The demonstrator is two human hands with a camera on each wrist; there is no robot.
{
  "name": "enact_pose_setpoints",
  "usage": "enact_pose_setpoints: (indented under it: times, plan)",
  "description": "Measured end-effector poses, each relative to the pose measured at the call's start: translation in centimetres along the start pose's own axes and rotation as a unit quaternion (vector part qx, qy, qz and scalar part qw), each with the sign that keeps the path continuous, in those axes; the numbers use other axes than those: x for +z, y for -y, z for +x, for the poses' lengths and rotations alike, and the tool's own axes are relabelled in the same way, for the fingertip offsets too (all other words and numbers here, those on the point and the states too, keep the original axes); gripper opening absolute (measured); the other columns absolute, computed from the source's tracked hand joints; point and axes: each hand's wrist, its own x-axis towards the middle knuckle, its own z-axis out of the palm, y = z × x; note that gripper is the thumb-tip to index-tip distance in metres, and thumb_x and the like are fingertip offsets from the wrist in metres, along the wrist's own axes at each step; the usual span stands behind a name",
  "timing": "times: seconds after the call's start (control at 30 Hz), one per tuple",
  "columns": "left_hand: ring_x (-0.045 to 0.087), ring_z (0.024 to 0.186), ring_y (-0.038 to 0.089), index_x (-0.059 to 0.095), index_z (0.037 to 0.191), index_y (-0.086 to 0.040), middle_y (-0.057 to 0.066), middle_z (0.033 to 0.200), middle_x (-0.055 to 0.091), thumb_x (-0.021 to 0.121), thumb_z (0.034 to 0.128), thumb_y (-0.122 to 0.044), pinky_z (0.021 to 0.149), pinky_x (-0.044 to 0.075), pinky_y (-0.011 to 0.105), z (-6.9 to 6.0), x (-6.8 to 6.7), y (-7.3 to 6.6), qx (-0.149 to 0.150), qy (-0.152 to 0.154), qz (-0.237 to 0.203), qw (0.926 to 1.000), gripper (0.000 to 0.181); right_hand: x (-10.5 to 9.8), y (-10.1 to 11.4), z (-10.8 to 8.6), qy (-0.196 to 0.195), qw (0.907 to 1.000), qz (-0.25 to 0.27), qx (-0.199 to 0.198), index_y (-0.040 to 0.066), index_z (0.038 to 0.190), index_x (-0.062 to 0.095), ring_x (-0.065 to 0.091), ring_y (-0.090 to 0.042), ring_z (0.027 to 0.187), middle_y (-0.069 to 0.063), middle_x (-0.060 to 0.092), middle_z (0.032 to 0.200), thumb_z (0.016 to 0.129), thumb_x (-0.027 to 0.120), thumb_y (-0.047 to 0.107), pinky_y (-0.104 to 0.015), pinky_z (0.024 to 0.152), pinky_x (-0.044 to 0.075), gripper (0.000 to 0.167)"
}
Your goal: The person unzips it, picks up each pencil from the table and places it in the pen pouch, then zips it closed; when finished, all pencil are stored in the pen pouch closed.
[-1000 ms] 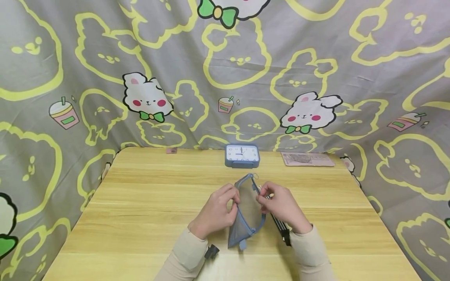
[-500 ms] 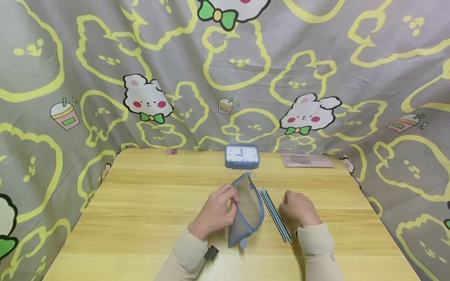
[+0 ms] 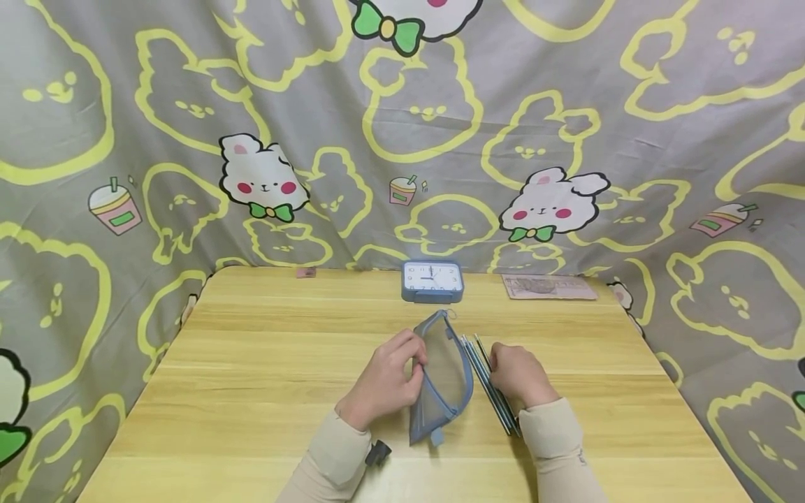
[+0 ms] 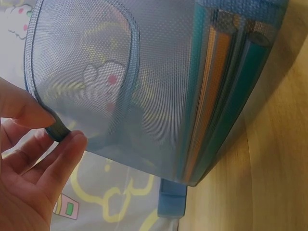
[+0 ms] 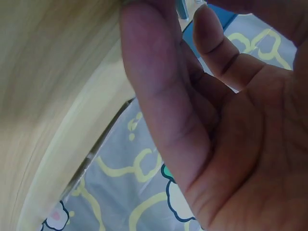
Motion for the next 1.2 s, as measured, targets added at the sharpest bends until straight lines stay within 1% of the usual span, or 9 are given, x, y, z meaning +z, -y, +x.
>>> enact_pose_setpoints:
  times: [0.23, 0.33, 0.43, 0.53, 0.67, 0.77, 0.93, 1.07, 1.2]
  plan:
    - [0.064, 0.086, 0.016, 0.06, 0.087, -0.01, 0.001, 0.097, 0.061, 0.063, 0.0805, 0.01, 0.073, 0.063, 0.034, -0.1, 0.1, 0.0, -0.001, -0.001, -0.004, 1.0, 0.021, 0.1, -0.1, 0.0, -0.015, 0.9998, 0.004, 0.007, 0.013, 0.075, 0.056, 0.053, -0.023, 0.063, -0.002, 0.057, 0.068, 0.075, 0.072, 0.005, -0.035, 0.054, 0.041, 0.018]
    - [0.063, 0.087, 0.015, 0.06, 0.087, -0.01, 0.001, 0.098, 0.061, 0.064, 0.0812, 0.011, 0.073, 0.063, 0.035, -0.1, 0.1, -0.1, -0.003, 0.001, -0.008, 1.0, 0.022, -0.4, -0.1, -0.2, -0.023, 0.999, 0.034, 0.018, 0.013, 0.078, 0.055, 0.052, -0.021, 0.062, -0.002, 0.056, 0.069, 0.079, 0.074, 0.008, -0.033, 0.056, 0.039, 0.02]
    - [0.063, 0.087, 0.014, 0.06, 0.088, -0.01, 0.0, 0.098, 0.061, 0.064, 0.082, 0.01, 0.073, 0.063, 0.032, -0.1, 0.1, -0.1, -0.005, 0.004, -0.005, 1.0, 0.022, -1.6, 0.2, -0.7, -0.024, 0.995, 0.094, 0.026, 0.012, 0.082, 0.055, 0.053, -0.019, 0.061, -0.002, 0.056, 0.069, 0.084, 0.076, 0.01, -0.031, 0.056, 0.04, 0.022]
    - [0.064, 0.087, 0.014, 0.061, 0.088, -0.01, 0.0, 0.098, 0.061, 0.063, 0.0819, 0.009, 0.075, 0.062, 0.03, 0.0, 0.0, -0.1, -0.005, 0.001, 0.003, 1.0, 0.021, -2.9, 1.0, -1.4, -0.009, 0.9833, 0.181, 0.017, 0.01, 0.086, 0.055, 0.062, -0.016, 0.061, -0.003, 0.059, 0.074, 0.086, 0.075, 0.008, -0.03, 0.057, 0.049, 0.02]
    - [0.065, 0.087, 0.016, 0.061, 0.088, -0.009, 0.0, 0.098, 0.062, 0.063, 0.0803, 0.009, 0.076, 0.063, 0.03, 0.0, 0.0, -0.1, 0.001, -0.011, 0.01, 0.9999, 0.02, -4.3, 2.1, -2.4, 0.041, 0.9572, 0.285, -0.024, 0.006, 0.088, 0.055, 0.069, -0.02, 0.062, -0.007, 0.061, 0.082, 0.083, 0.069, 0.0, -0.039, 0.06, 0.062, 0.016]
    - [0.065, 0.088, 0.017, 0.061, 0.088, -0.008, 0.001, 0.098, 0.062, 0.063, 0.0793, 0.01, 0.077, 0.063, 0.03, 0.0, 0.0, 0.0, 0.004, -0.016, 0.011, 0.9998, 0.021, -5.0, 2.9, -3.0, 0.101, 0.9436, 0.308, -0.069, 0.004, 0.089, 0.053, 0.069, -0.023, 0.062, -0.008, 0.062, 0.085, 0.084, 0.067, -0.003, -0.042, 0.062, 0.064, 0.016]
    - [0.065, 0.089, 0.016, 0.06, 0.088, -0.008, 0.002, 0.098, 0.062, 0.063, 0.079, 0.012, 0.077, 0.064, 0.03, -0.1, 0.0, 0.0, 0.003, -0.017, 0.01, 0.9998, 0.022, -5.2, 3.9, -3.6, 0.168, 0.9345, 0.293, -0.113, 0.001, 0.088, 0.051, 0.07, -0.022, 0.061, -0.006, 0.065, 0.085, 0.086, 0.065, -0.004, -0.037, 0.06, 0.064, 0.015]
    - [0.065, 0.089, 0.016, 0.06, 0.088, -0.009, 0.001, 0.098, 0.062, 0.063, 0.0789, 0.011, 0.078, 0.063, 0.029, -0.1, 0.1, 0.0, 0.005, -0.02, 0.012, 0.9997, 0.022, -4.9, 4.5, -3.5, 0.163, 0.9315, 0.31, -0.098, 0.002, 0.089, 0.05, 0.07, -0.021, 0.061, -0.007, 0.064, 0.086, 0.088, 0.068, 0.0, -0.037, 0.06, 0.063, 0.018]
    - [0.066, 0.088, 0.017, 0.061, 0.088, -0.009, 0.001, 0.098, 0.063, 0.061, 0.0798, 0.008, 0.078, 0.063, 0.028, 0.0, 0.1, 0.1, 0.005, -0.019, 0.008, 0.9998, 0.019, -4.1, 5.1, -2.9, 0.138, 0.9204, 0.358, -0.076, 0.003, 0.089, 0.05, 0.068, -0.018, 0.064, -0.008, 0.062, 0.087, 0.088, 0.07, 0.001, -0.036, 0.061, 0.064, 0.02]
